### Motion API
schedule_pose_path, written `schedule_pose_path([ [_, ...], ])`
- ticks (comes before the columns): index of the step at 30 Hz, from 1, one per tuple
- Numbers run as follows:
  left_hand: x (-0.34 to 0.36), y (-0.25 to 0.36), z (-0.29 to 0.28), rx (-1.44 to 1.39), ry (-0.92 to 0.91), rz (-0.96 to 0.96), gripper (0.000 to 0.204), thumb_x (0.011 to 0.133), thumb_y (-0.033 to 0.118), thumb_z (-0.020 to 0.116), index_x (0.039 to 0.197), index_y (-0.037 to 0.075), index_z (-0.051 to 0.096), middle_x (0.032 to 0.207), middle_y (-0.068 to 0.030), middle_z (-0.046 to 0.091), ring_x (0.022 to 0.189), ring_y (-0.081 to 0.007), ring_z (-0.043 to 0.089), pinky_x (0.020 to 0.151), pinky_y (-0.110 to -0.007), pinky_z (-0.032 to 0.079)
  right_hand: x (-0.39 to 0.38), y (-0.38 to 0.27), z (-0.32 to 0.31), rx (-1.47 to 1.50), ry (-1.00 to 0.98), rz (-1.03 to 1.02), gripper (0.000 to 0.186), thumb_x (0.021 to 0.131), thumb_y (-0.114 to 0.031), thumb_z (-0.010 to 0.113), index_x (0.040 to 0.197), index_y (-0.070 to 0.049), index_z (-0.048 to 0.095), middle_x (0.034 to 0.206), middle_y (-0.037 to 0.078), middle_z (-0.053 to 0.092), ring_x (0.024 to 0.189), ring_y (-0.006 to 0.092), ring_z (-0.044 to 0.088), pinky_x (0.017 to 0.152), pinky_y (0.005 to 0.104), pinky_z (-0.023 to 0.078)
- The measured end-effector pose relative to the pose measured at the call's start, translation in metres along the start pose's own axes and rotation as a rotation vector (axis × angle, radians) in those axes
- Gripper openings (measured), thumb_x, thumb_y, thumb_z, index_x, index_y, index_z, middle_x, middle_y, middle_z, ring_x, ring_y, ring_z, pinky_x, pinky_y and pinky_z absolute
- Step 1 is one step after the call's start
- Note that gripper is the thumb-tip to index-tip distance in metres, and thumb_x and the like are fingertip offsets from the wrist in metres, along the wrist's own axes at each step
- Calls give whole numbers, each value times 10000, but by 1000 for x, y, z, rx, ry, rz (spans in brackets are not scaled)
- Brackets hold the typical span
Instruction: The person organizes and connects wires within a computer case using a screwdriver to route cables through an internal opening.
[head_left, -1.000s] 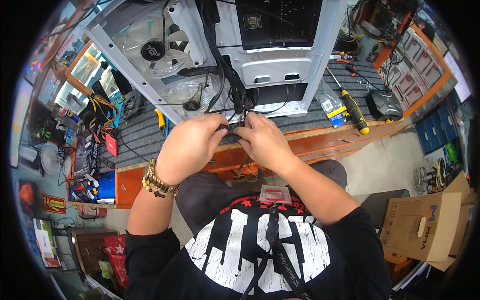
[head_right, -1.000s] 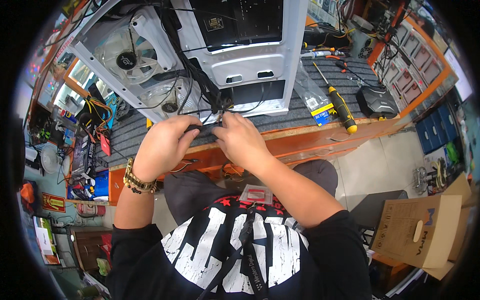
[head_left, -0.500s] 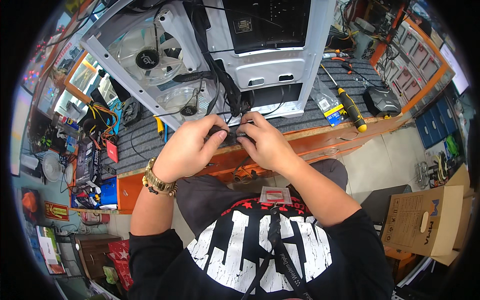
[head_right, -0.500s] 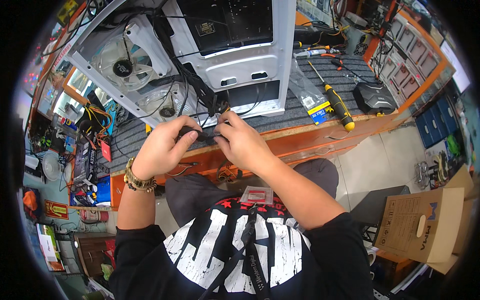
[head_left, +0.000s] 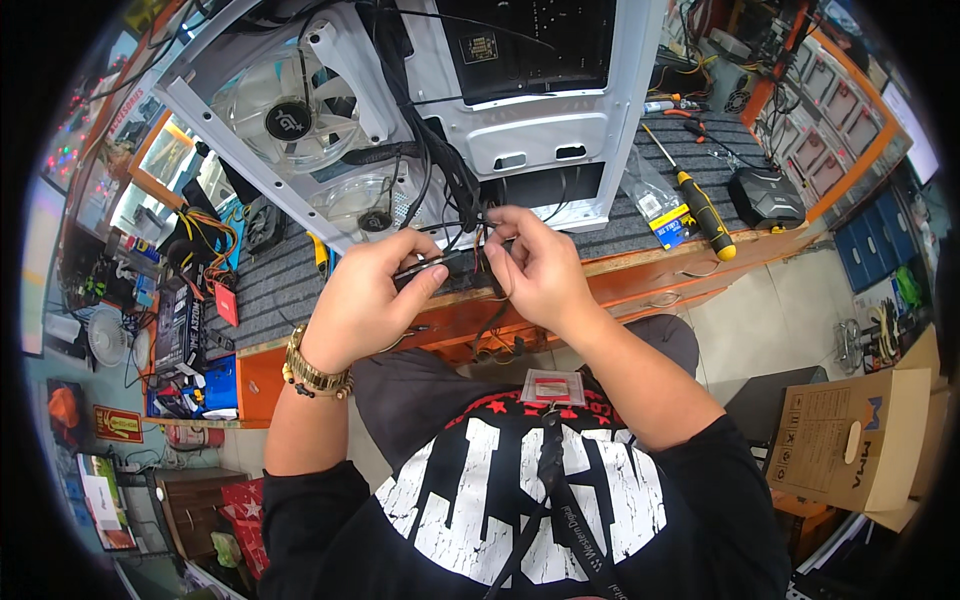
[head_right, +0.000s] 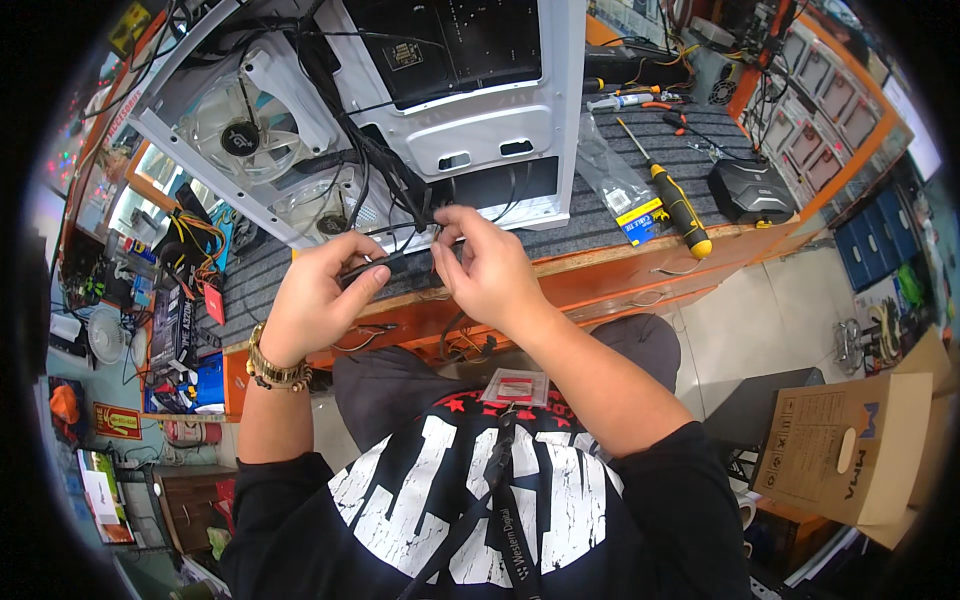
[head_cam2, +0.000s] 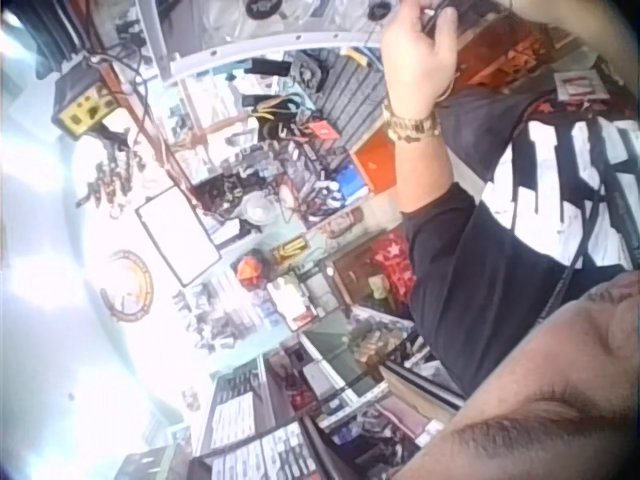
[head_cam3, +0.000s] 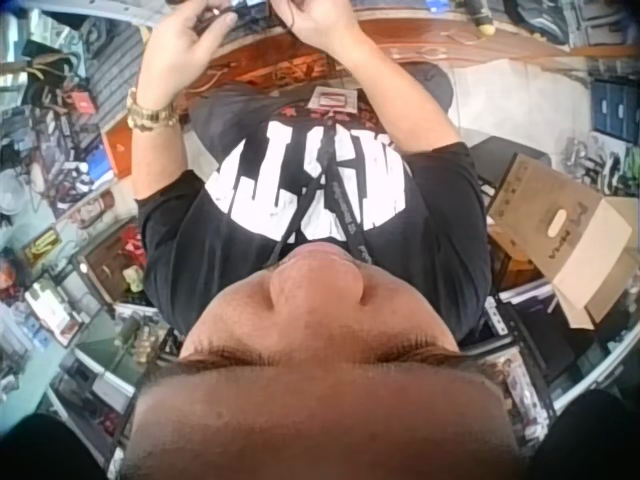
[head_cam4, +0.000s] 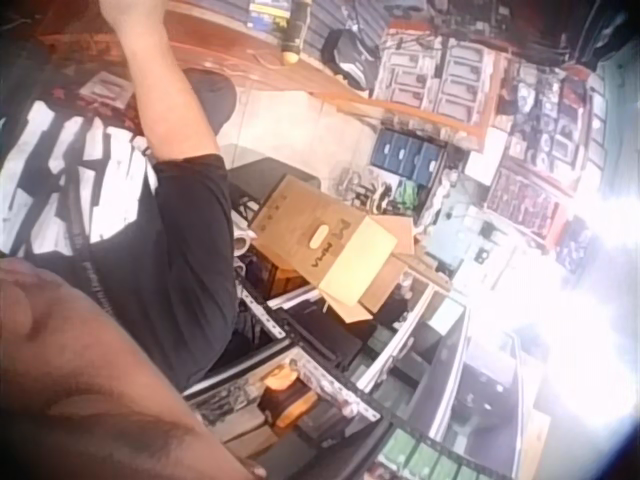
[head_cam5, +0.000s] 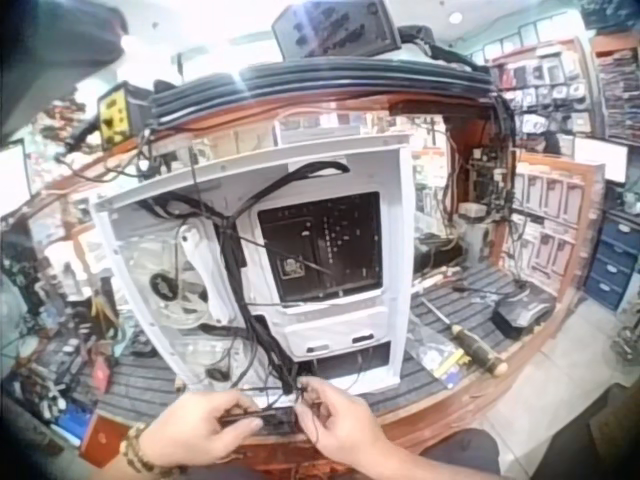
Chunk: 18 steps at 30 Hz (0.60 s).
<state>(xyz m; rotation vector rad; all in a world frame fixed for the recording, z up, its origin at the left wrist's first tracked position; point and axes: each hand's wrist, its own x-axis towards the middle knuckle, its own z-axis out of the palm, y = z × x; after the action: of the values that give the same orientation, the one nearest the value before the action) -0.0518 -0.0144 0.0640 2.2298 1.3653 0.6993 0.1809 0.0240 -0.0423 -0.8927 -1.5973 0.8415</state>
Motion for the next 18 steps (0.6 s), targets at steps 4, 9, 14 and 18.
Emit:
schedule_pose_path([
  [4, -6, -3, 3, -22, 52, -25, 232, 1003, 123, 800, 1141, -43, 713, 831, -89, 731, 736, -108, 640, 672, -294, 513, 17, 6, 8, -128, -27, -148, 269, 969, -119, 811, 1192, 6, 727, 959, 187, 756, 746, 362, 714, 688, 430, 551],
  [9, -17, -3, 8, -29, 244, -60, 295, 956, 172, 843, 1120, -36, 714, 764, -151, 725, 610, -205, 632, 606, -348, 509, 19, 11, 15, -161, 10, -217, 241, 966, -44, 814, 1187, 23, 743, 898, 94, 698, 621, 137, 565, 607, 287, 474],
  [14, -30, -10, 5, 41, 191, -228, 415, 912, 134, 893, 1234, -29, 688, 749, -11, 573, 655, -94, 520, 612, -290, 469, 19, 12, 11, -149, -36, -116, 235, 971, -53, 812, 1181, 29, 746, 904, 82, 700, 604, 115, 535, 600, 285, 463],
  [18, -32, -25, 22, 97, 274, -62, 527, 878, 131, 918, 1306, -29, 656, 782, -3, 564, 644, -91, 485, 585, -300, 448, 14, 11, 15, -100, -42, -64, 237, 976, -74, 797, 1195, 8, 755, 924, 113, 734, 680, 222, 629, 637, 355, 509],
])
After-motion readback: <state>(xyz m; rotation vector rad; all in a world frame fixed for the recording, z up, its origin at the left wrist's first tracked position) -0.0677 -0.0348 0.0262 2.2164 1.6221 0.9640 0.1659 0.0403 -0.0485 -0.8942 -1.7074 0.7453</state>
